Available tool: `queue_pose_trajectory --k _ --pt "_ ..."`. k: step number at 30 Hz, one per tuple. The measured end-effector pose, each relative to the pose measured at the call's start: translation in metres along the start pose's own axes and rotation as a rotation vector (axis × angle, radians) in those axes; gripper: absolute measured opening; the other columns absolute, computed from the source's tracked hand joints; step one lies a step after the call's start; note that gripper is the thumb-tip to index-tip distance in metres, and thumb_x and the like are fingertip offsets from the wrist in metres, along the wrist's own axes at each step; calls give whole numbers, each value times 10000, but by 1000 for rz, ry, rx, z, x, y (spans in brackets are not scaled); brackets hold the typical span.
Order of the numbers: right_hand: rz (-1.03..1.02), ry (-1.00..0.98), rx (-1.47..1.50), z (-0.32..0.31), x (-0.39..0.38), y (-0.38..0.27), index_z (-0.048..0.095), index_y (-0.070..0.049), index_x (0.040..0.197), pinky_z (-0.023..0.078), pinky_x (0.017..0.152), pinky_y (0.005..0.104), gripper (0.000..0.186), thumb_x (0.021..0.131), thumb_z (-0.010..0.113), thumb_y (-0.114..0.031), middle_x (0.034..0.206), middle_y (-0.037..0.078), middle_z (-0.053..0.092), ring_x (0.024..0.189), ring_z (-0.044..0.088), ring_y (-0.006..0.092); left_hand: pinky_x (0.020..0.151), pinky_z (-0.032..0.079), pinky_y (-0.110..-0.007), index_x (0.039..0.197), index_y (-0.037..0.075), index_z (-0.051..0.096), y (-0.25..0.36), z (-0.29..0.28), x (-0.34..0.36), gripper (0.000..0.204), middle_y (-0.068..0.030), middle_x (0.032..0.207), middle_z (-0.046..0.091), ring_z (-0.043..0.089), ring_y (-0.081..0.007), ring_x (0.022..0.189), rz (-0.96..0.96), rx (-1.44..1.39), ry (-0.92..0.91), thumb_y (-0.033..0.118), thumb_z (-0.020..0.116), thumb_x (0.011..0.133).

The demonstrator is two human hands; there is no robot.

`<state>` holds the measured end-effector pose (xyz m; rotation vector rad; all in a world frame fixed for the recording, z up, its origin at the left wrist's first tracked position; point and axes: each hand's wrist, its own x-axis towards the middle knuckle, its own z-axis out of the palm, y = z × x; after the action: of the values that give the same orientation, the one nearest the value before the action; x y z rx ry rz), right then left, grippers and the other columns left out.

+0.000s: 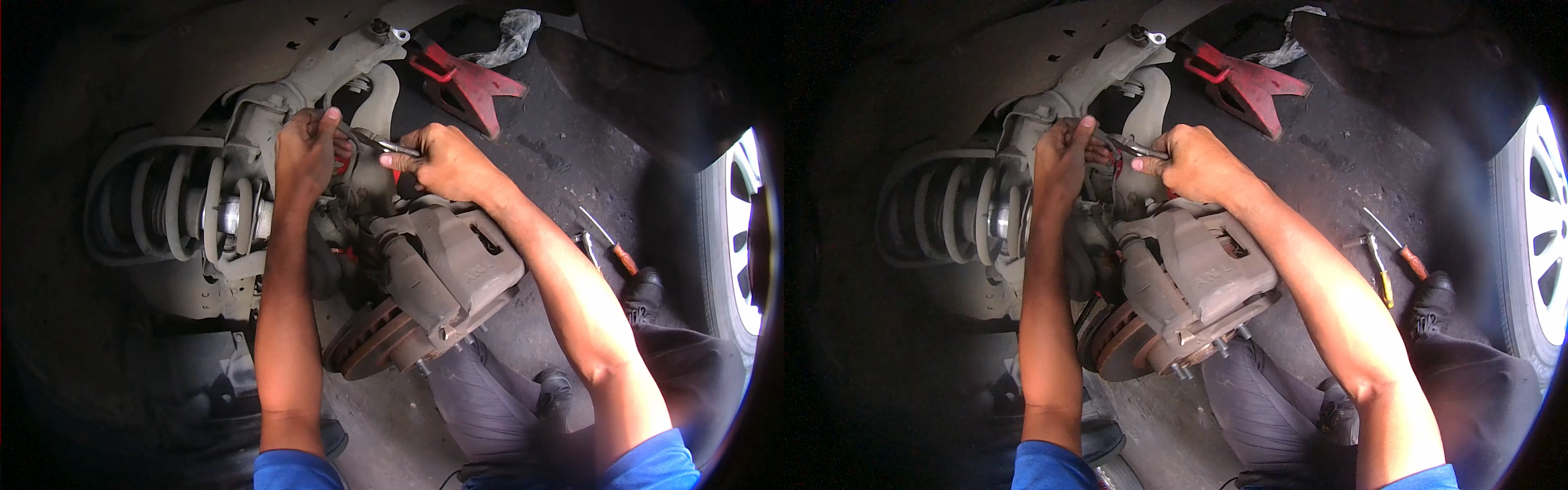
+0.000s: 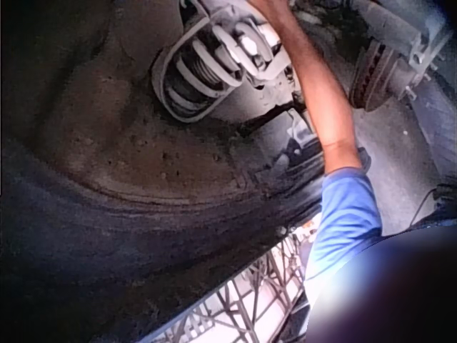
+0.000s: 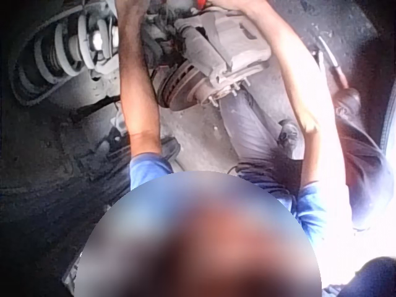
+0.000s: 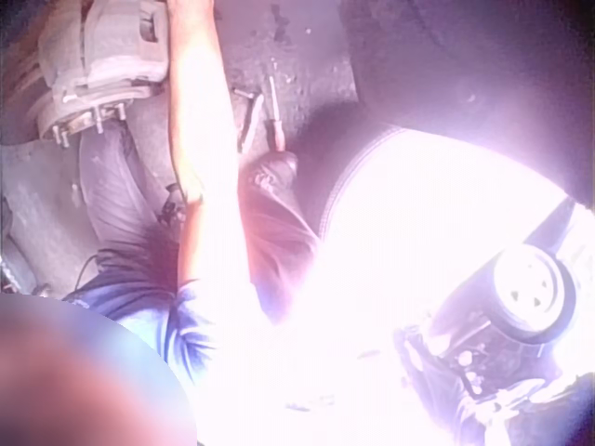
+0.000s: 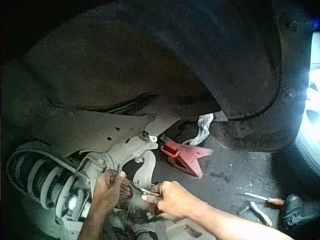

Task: Replacing or repairing a component in a vehicle's braking system using pliers.

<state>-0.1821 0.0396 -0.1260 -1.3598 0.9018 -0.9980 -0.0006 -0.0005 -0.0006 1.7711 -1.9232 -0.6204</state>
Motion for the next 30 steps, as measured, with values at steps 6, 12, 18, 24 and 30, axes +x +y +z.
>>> queue_pose_trajectory --k 6,12,18,24,30 --pt "-140 13 252 3 4 24 674 25 1059 492 638 288 367 962 789 -310 748 38 627 688 587 90 684 586 -306 1062 -96 627 -1 1 3 429 -157 841 704 714 -199 711 7 -13 21 332 656 1050" --pt "-42 54 127 -1 -5 7 690 37 1000 483 683 373 409 959 773 -361 781 85 655 725 566 164 660 570 -284 1046 -93 611 -1 -2 1 429 -129 795 718 704 -163 679 3 4 52 335 631 1064" --pt "-58 -116 290 -4 -4 14 668 -52 909 454 721 289 405 1023 688 -441 780 -20 601 783 548 70 687 588 -303 1032 -94 626 1 0 2 390 -150 818 702 709 -187 711 -1 15 34 295 648 1054" --pt "-9 -137 275 -6 -3 5 695 -46 965 478 768 288 401 1036 669 -440 823 -1 651 815 590 88 675 581 -297 996 -62 642 1 -2 2 350 -128 808 702 702 -165 711 54 94 25 283 644 1060" --pt "-48 -83 194 -5 0 -4 707 16 959 503 796 386 428 1033 665 -403 807 116 711 814 646 207 670 565 -294 977 -45 646 3 -2 -1 340 -112 805 703 696 -153 705 60 158 50 286 658 1055"
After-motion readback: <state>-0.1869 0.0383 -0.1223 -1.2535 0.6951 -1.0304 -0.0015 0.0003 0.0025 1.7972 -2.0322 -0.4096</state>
